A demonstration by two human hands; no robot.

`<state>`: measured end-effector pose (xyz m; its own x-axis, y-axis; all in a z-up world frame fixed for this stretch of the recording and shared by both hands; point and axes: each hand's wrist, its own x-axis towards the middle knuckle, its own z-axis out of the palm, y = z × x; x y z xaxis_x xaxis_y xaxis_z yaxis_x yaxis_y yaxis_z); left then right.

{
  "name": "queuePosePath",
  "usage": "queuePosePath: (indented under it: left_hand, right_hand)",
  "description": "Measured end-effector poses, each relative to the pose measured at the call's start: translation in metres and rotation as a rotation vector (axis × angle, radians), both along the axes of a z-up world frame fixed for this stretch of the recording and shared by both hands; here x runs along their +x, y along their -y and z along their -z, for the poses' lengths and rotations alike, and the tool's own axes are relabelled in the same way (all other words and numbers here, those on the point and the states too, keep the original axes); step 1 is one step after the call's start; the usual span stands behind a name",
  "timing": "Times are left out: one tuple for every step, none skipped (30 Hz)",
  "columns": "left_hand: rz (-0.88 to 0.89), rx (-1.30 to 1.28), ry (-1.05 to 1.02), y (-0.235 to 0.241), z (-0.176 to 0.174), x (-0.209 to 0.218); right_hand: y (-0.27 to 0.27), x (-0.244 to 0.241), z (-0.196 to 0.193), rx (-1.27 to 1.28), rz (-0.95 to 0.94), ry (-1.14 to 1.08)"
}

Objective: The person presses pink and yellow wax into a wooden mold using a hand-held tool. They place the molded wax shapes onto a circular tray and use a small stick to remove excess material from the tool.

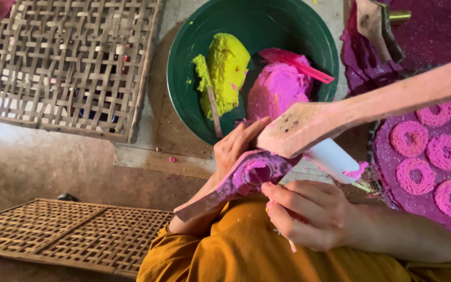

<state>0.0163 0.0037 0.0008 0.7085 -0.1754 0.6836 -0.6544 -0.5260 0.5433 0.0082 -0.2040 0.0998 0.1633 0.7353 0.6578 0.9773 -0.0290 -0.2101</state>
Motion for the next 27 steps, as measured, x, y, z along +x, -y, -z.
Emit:
queuePosePath:
  left_hand:
    - [-0.003, -0.010, -0.013, 0.001, 0.000, 0.001]
    - [-0.007, -0.020, -0.025, 0.001, 0.000, 0.002]
    - [0.017, -0.013, -0.010, 0.002, 0.001, 0.002]
    - [0.041, -0.007, 0.005, 0.002, 0.001, 0.001]
    - [0.066, 0.000, 0.024, 0.002, 0.001, 0.002]
    - [0.046, -0.003, 0.025, 0.004, 0.002, 0.002]
    - [0.025, -0.008, 0.026, 0.005, 0.002, 0.002]
    - [0.005, -0.013, 0.026, 0.005, 0.003, 0.002]
    - [-0.004, -0.052, 0.006, 0.006, 0.004, 0.003]
    - [-0.013, -0.091, -0.014, 0.006, 0.005, 0.004]
    - [-0.023, -0.130, -0.035, 0.006, 0.006, 0.005]
    - [-0.006, -0.156, -0.043, 0.005, 0.008, 0.007]
    - [0.009, -0.182, -0.054, 0.004, 0.010, 0.007]
    - [0.024, -0.208, -0.065, 0.003, 0.012, 0.007]
    - [0.029, -0.193, -0.049, 0.002, 0.013, 0.007]
    - [0.034, -0.177, -0.032, 0.001, 0.015, 0.007]
    - [0.043, -0.161, -0.014, 0.001, 0.016, 0.009]
    - [0.035, -0.157, -0.017, 0.001, 0.016, 0.010]
    - [0.028, -0.152, -0.024, 0.001, 0.017, 0.010]
    - [0.020, -0.148, -0.030, 0.001, 0.017, 0.010]
    - [0.019, -0.152, -0.042, 0.001, 0.016, 0.009]
    - [0.018, -0.157, -0.054, 0.001, 0.015, 0.008]
    - [0.017, -0.161, -0.064, 0.001, 0.014, 0.008]
    - [0.024, -0.174, -0.065, 0.001, 0.012, 0.007]
    - [0.031, -0.188, -0.067, 0.002, 0.011, 0.007]
    - [0.038, -0.202, -0.069, 0.002, 0.009, 0.007]
    - [0.039, -0.192, -0.065, 0.002, 0.007, 0.006]
  right_hand:
    - [-0.001, 0.001, 0.000, 0.002, -0.004, -0.006]
    - [-0.003, 0.002, 0.000, 0.003, -0.009, -0.013]
    - [-0.004, 0.002, 0.001, 0.015, -0.006, -0.018]
    - [-0.006, 0.002, 0.003, 0.027, -0.004, -0.023]
    - [-0.008, 0.003, 0.004, 0.038, -0.001, -0.025]
    - [-0.008, 0.004, 0.005, 0.043, 0.013, -0.035]
    - [-0.009, 0.004, 0.006, 0.048, 0.027, -0.046]
    - [-0.009, 0.005, 0.006, 0.053, 0.040, -0.057]
    - [-0.008, 0.005, 0.006, 0.052, 0.031, -0.046]
    - [-0.008, 0.005, 0.005, 0.051, 0.023, -0.035]
    - [-0.007, 0.005, 0.005, 0.050, 0.013, -0.025]
    - [-0.006, 0.005, 0.004, 0.046, 0.025, 0.023]
    - [-0.005, 0.004, 0.003, 0.042, 0.033, 0.067]
    - [-0.004, 0.003, 0.002, 0.038, 0.042, 0.111]
    - [-0.004, 0.002, 0.002, 0.036, 0.046, 0.119]
    - [-0.003, 0.001, 0.001, 0.034, 0.050, 0.128]
    - [-0.002, 0.001, 0.001, 0.031, 0.058, 0.138]
    - [-0.002, 0.002, 0.001, 0.039, 0.058, 0.133]
    - [-0.001, 0.002, 0.001, 0.048, 0.058, 0.124]
    - [-0.001, 0.002, 0.002, 0.057, 0.058, 0.115]
    - [-0.001, 0.001, 0.002, 0.057, 0.055, 0.111]
    - [-0.001, 0.001, 0.003, 0.057, 0.052, 0.107]
    - [-0.001, 0.001, 0.003, 0.058, 0.047, 0.105]
    - [-0.001, 0.001, 0.003, 0.062, 0.044, 0.100]
    - [-0.001, 0.001, 0.003, 0.065, 0.041, 0.094]
    - [-0.001, 0.001, 0.003, 0.069, 0.038, 0.087]
    - [-0.001, 0.001, 0.003, 0.064, 0.041, 0.084]
